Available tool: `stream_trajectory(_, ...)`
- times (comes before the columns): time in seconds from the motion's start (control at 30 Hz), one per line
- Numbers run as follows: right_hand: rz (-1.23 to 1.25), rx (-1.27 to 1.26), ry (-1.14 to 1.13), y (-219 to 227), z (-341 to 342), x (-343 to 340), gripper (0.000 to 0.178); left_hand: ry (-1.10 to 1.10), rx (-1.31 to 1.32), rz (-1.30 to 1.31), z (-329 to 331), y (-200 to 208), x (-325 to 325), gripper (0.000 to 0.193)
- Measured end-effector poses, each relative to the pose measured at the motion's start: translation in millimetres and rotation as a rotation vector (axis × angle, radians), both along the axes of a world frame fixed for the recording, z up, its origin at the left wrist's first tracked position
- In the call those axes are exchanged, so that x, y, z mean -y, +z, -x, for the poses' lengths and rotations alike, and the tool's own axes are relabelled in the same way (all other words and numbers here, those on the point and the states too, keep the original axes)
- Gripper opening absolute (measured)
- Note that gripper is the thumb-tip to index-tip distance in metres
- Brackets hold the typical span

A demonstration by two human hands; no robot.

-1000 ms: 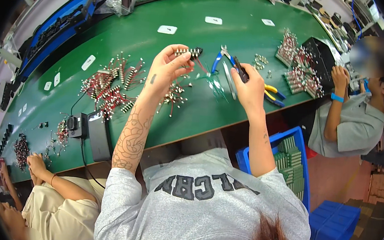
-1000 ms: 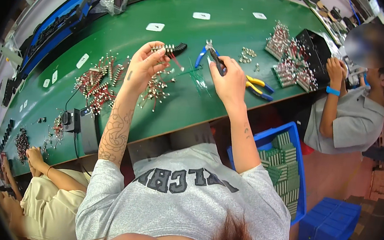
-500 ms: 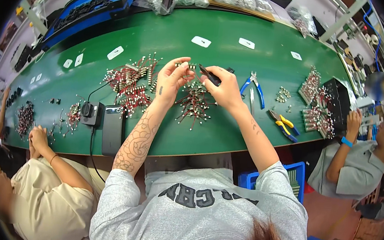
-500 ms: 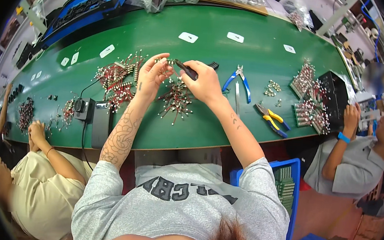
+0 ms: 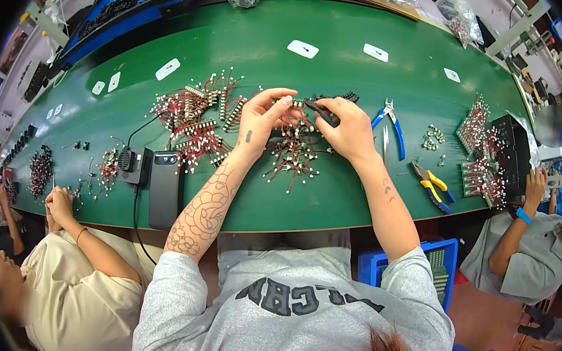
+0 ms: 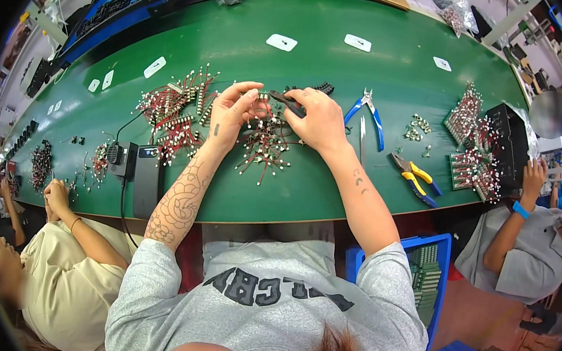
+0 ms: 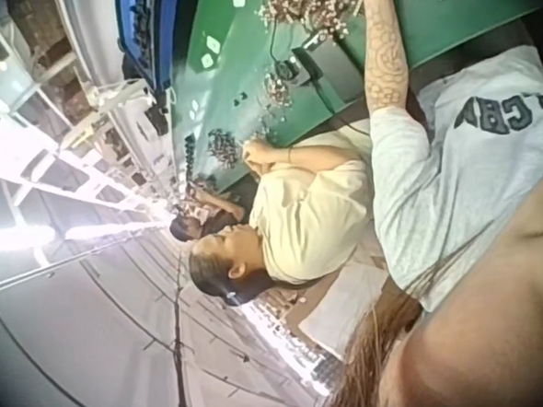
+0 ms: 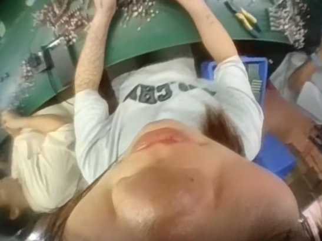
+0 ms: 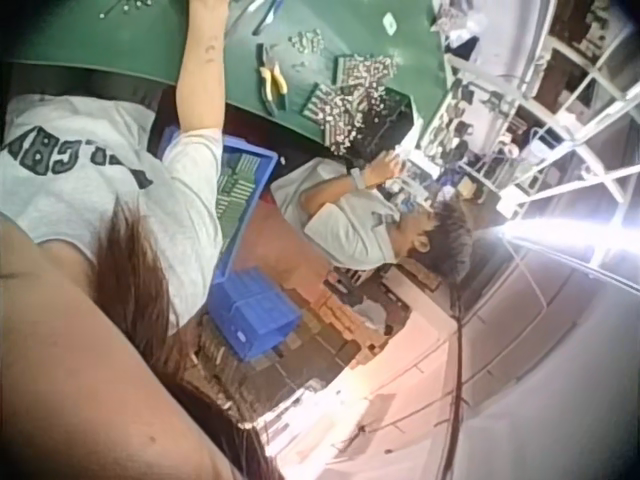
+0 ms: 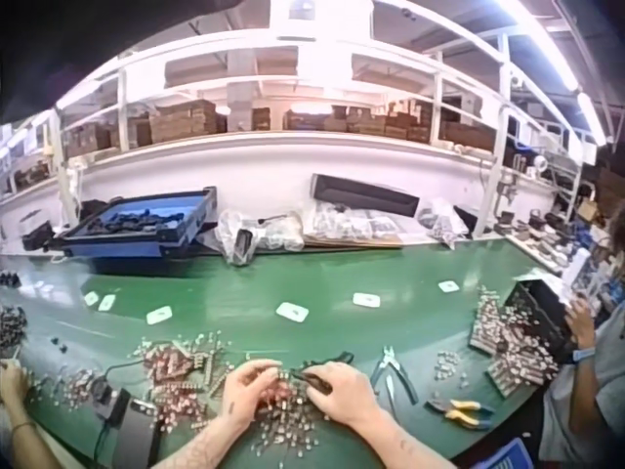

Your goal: Manually assembling small electronic wire harnesses by inserting wires into connectors.

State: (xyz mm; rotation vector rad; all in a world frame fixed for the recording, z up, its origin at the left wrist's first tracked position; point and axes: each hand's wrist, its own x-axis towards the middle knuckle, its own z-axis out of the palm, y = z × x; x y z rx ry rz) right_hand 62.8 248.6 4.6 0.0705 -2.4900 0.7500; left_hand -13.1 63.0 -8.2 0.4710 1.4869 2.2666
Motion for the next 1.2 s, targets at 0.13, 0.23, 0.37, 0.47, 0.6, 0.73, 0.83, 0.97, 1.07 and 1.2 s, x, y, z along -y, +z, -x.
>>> stream_trajectory(0.13, -0.011, 0.06, 0.013, 0, 1, -2, 0.023, 0.072, 0.019, -0.058, 0, 1, -1, 0.019)
stream_trajectory(0.23, 0.005, 0.058, 0.023, -1, 2, 0, 0.024, 0.069, 0.016, -0.025, 3, 1, 2, 0.017)
stream_trajectory(0.37, 0.014, 0.068, 0.019, -1, 1, 0, 0.024, 0.056, 0.009, -0.008, 2, 3, 3, 0.016)
stream_trajectory(0.47, 0.018, 0.074, 0.016, 0, 1, -1, 0.024, 0.048, -0.001, -0.003, 1, 4, 3, 0.016)
stream_trajectory(0.6, 0.053, 0.089, 0.029, -2, 2, -2, 0.024, -0.012, -0.06, 0.021, 2, -2, 3, 0.017)
stream_trajectory(0.73, 0.087, 0.089, 0.063, -1, 0, -2, 0.023, -0.053, -0.026, 0.041, 4, 0, 5, 0.015)
stream_trajectory(0.83, 0.123, 0.125, 0.097, -1, -1, -5, 0.023, -0.113, -0.03, 0.068, 8, 3, 9, 0.014)
stream_trajectory(0.97, 0.197, 0.232, 0.162, 1, 0, -9, 0.023, -0.253, -0.077, 0.128, 14, 10, 16, 0.012)
stream_trajectory(1.07, 0.281, 0.312, 0.246, 2, -1, -10, 0.023, -0.338, -0.063, 0.112, 15, 15, 20, 0.012)
stream_trajectory(1.2, 0.361, 0.404, 0.331, 8, -1, -13, 0.022, -0.438, -0.038, 0.049, 14, 15, 21, 0.011)
